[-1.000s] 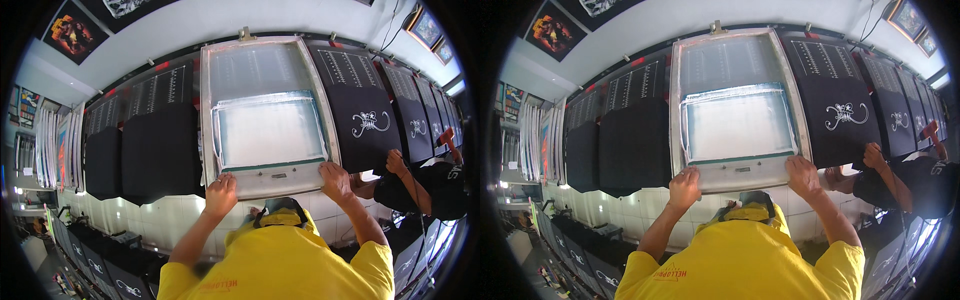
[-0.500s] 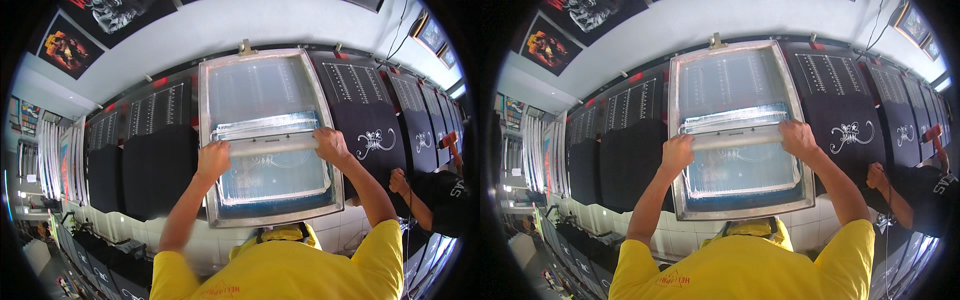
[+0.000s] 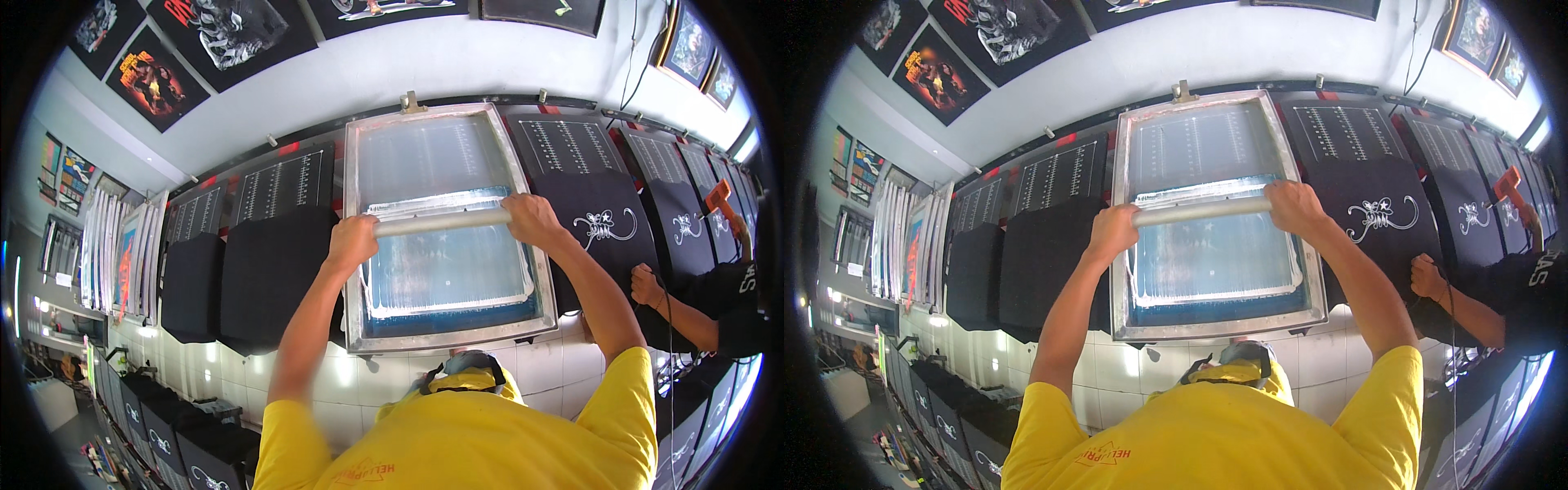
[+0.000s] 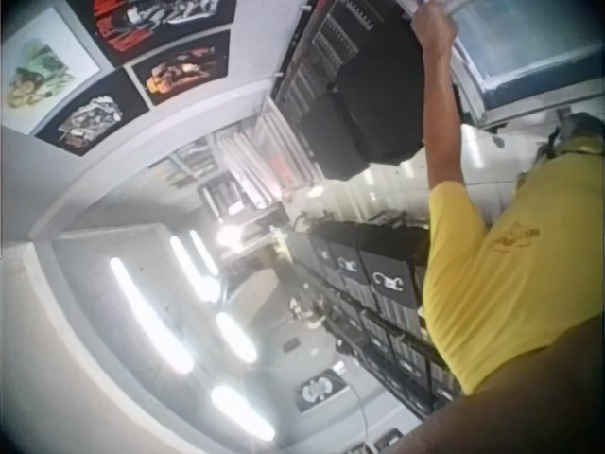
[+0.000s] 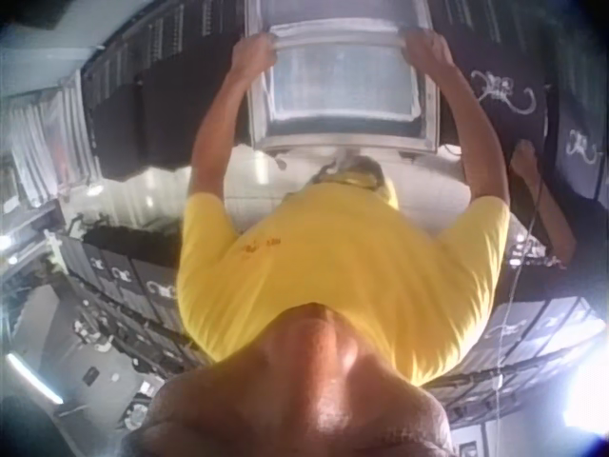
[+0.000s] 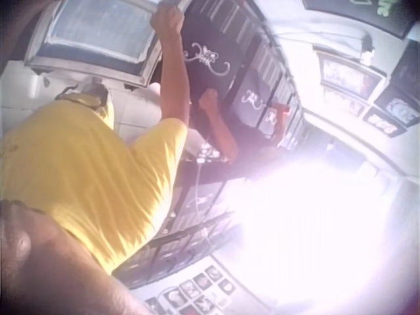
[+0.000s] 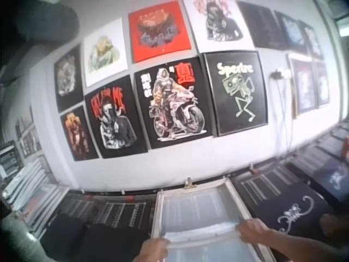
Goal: The person performs screen printing by pressing a mesh frame onto black shirts and pulling a squeegee across it to apply ink. The person moves along a line of shirts on boards, repeating the process while another person dries the ink with a heat gun.
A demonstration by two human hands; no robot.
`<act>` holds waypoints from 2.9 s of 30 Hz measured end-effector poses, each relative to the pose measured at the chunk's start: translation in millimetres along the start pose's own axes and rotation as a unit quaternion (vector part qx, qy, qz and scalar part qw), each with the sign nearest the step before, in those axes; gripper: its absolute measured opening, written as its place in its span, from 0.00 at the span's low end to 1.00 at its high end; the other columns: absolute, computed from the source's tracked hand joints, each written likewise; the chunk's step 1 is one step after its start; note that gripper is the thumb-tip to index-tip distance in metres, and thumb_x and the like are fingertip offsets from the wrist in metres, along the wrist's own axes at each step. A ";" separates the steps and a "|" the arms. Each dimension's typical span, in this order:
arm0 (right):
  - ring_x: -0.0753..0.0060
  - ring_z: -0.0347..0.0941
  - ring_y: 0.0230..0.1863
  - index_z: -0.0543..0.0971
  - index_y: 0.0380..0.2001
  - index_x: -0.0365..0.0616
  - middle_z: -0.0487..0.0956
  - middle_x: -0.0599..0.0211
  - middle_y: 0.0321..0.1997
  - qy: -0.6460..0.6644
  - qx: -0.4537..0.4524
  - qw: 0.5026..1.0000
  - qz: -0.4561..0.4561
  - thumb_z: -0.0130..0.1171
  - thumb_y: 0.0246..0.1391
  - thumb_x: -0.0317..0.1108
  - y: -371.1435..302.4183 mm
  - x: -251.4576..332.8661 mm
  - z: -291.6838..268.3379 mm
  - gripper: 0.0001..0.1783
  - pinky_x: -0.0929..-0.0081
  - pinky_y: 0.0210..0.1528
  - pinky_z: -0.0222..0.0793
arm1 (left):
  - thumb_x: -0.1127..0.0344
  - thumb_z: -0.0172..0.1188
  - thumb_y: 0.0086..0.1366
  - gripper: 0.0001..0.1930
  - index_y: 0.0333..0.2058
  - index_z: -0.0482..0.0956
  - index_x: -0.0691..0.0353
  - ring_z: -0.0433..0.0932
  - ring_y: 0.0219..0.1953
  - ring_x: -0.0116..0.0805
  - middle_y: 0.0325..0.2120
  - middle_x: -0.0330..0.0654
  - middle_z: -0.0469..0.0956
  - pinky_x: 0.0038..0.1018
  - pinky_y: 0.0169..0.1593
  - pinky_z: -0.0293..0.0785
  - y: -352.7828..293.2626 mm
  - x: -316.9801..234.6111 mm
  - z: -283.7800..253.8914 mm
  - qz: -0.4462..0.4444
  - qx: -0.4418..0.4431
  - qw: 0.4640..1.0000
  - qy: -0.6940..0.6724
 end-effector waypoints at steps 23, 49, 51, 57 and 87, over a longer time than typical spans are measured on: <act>0.55 0.77 0.46 0.75 0.33 0.39 0.78 0.58 0.41 0.027 0.019 0.999 -0.005 0.62 0.32 0.21 -139.6 54.2 28.2 0.18 0.64 0.46 0.77 | 0.76 0.57 0.49 0.15 0.38 0.81 0.66 0.83 0.44 0.42 0.41 0.48 0.84 0.32 0.42 0.82 -149.9 -36.1 48.7 0.072 -0.073 0.994 0.041; 0.50 0.79 0.35 0.78 0.30 0.42 0.79 0.57 0.31 0.015 -0.023 0.999 -0.019 0.61 0.41 0.25 12.7 -12.1 18.5 0.09 0.57 0.38 0.77 | 0.75 0.57 0.49 0.09 0.31 0.81 0.63 0.81 0.33 0.54 0.28 0.52 0.81 0.44 0.40 0.78 17.1 19.9 21.5 0.026 -0.002 0.999 -0.025; 0.51 0.79 0.36 0.78 0.30 0.42 0.79 0.57 0.31 0.008 -0.034 0.999 -0.019 0.61 0.40 0.25 4.2 -3.8 12.0 0.09 0.57 0.38 0.77 | 0.76 0.57 0.49 0.09 0.32 0.81 0.63 0.81 0.34 0.54 0.30 0.52 0.81 0.44 0.40 0.78 8.2 18.3 16.7 0.033 -0.020 0.999 -0.014; 0.54 0.78 0.39 0.77 0.31 0.42 0.79 0.59 0.34 0.038 -0.027 0.999 -0.005 0.63 0.37 0.24 -62.7 17.9 6.3 0.13 0.58 0.39 0.77 | 0.78 0.56 0.48 0.14 0.36 0.82 0.63 0.82 0.37 0.52 0.34 0.52 0.82 0.44 0.42 0.79 -56.6 -8.6 11.5 0.046 -0.045 0.998 -0.022; 0.56 0.78 0.35 0.76 0.28 0.43 0.78 0.63 0.30 0.029 -0.024 0.999 -0.023 0.66 0.31 0.25 -15.6 -10.9 39.7 0.15 0.61 0.35 0.77 | 0.77 0.56 0.50 0.08 0.31 0.79 0.65 0.81 0.30 0.50 0.27 0.50 0.80 0.40 0.35 0.80 -11.0 13.1 52.1 0.072 -0.055 0.996 -0.024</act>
Point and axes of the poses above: each hand's wrist, its own y-axis towards the middle knuckle, its own z-axis out of the palm, x = y × z, the point moved 1 cm from there along y, towards the middle knuckle
